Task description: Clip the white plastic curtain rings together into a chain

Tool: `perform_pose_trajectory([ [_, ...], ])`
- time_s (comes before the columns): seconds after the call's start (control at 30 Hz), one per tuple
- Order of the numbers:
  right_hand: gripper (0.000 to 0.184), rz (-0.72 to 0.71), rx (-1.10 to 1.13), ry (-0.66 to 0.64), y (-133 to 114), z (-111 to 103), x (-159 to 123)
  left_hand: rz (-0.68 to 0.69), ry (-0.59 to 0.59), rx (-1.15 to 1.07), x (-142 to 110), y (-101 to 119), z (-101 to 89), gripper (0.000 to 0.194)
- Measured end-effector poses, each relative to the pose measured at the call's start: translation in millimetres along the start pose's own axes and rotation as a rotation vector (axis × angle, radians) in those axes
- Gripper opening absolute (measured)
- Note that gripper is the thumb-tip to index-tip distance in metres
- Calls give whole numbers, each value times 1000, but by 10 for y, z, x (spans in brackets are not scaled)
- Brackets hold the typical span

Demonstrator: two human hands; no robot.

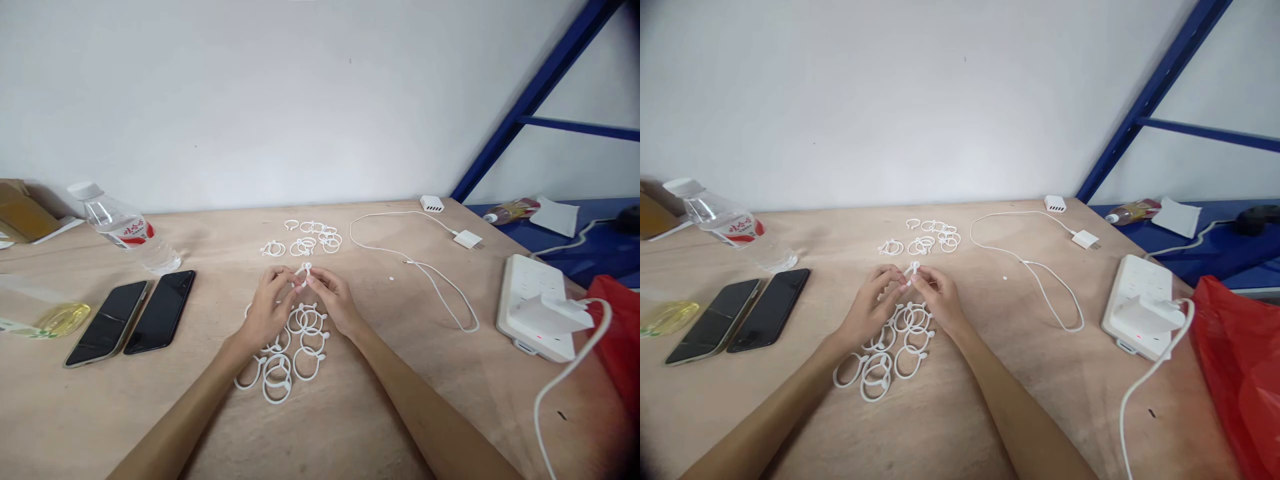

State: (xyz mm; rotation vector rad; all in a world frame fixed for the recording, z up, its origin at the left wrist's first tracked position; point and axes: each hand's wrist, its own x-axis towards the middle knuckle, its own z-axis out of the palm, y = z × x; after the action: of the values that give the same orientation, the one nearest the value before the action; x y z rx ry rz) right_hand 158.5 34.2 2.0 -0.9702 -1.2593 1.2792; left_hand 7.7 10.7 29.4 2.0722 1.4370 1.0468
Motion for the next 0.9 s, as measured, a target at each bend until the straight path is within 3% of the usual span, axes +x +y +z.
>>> perform_pose_trajectory([
  [0.13,28,12,49,-73,-16,-10,1,-24,-9,-70,-117,23,60,16],
  [0.4,24,52,130,-15,58,-47,36,-20,-44,-56,-165,21,41,16],
  [0.57,19,48,121,-88,13,-42,10,-237,-27,-25,-164,9,53,51],
  [0.73,18,70,96,-168,-34,-27,-9,-206,-145,-9,-131,-12,21,37],
  [0.9,17,90,63,-174,-25,-31,-10,-139,-133,18,-139,9,10,28],
])
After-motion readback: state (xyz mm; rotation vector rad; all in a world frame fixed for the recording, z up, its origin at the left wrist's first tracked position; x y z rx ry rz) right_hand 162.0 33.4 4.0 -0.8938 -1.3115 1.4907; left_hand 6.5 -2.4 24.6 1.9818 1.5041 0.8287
